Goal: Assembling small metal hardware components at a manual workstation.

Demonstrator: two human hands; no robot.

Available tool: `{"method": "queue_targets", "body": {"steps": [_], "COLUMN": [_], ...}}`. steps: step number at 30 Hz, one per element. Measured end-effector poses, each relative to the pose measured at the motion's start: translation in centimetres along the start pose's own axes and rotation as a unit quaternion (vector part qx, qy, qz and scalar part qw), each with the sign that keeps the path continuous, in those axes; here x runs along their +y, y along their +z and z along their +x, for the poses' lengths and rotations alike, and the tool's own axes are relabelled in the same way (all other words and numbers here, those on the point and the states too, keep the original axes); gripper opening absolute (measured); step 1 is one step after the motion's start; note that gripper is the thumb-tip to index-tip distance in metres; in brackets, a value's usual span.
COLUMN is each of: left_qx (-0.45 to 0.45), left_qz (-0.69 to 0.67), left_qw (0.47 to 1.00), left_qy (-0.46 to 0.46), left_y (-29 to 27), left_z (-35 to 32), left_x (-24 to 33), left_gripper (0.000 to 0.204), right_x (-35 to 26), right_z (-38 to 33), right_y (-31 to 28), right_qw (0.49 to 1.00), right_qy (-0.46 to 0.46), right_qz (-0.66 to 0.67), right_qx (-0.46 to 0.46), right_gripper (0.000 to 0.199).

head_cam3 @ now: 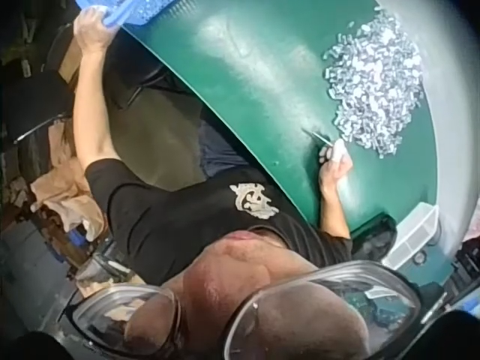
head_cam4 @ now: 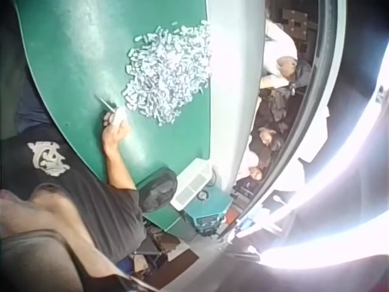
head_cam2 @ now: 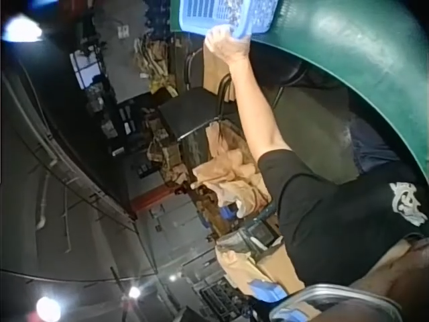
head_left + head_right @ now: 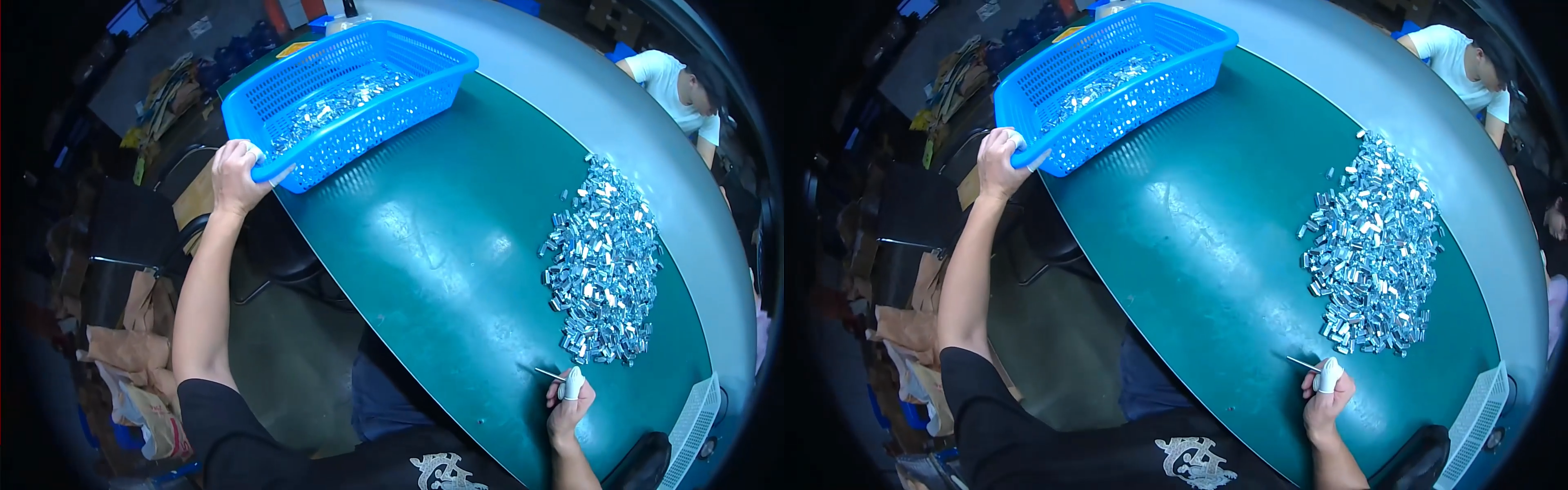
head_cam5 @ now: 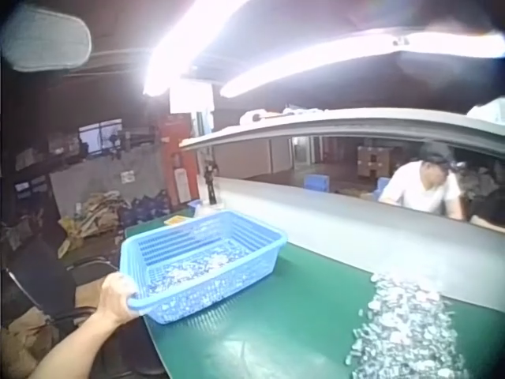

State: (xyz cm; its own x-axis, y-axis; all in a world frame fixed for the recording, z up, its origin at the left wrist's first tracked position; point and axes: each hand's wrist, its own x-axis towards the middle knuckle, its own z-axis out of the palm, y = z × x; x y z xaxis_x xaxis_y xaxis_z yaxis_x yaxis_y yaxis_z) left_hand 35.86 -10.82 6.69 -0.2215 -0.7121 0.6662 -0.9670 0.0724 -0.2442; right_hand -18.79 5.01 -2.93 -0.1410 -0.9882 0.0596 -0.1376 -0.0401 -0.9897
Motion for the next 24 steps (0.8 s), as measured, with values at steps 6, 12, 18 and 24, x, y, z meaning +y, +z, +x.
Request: {"method": "queue_targets", "body": {"steps": [6,12,18,24], "left_qx": [0.028,0.010,-0.024,-0.134], "left_qz": [0.019,0.033,0.042,0.298], "left_qw": [0.999,0.998,0.997,0.910], "left_qy": [-0.025,-0.052,-0.063,-0.255], "left_y": [1.9,2.0,-3.8,-28.7], "left_z": [1.9,2.3,-1.0,-18.7], "left_x": [1.4,1.8,6.7,8.3], "left_gripper": [0.039,0.036,0.067,0.064], "right_x": [-0.8,-0.3,0.6,-0.4], "right_z": [0.3,0.4,1.0,1.0], "right_y": [0.0,0.0,-0.8,0.5], "right_qw": [1.000,0.999,0.996,0.992], "right_qy": [0.000,-0.002,0.056,0.066], "right_qz": [-0.022,-0.014,0.037,-0.027], "right_qx": [0.008,-0.033,0.056,0.105], "right_gripper": [0.042,0.040,0.031,0.037]}}
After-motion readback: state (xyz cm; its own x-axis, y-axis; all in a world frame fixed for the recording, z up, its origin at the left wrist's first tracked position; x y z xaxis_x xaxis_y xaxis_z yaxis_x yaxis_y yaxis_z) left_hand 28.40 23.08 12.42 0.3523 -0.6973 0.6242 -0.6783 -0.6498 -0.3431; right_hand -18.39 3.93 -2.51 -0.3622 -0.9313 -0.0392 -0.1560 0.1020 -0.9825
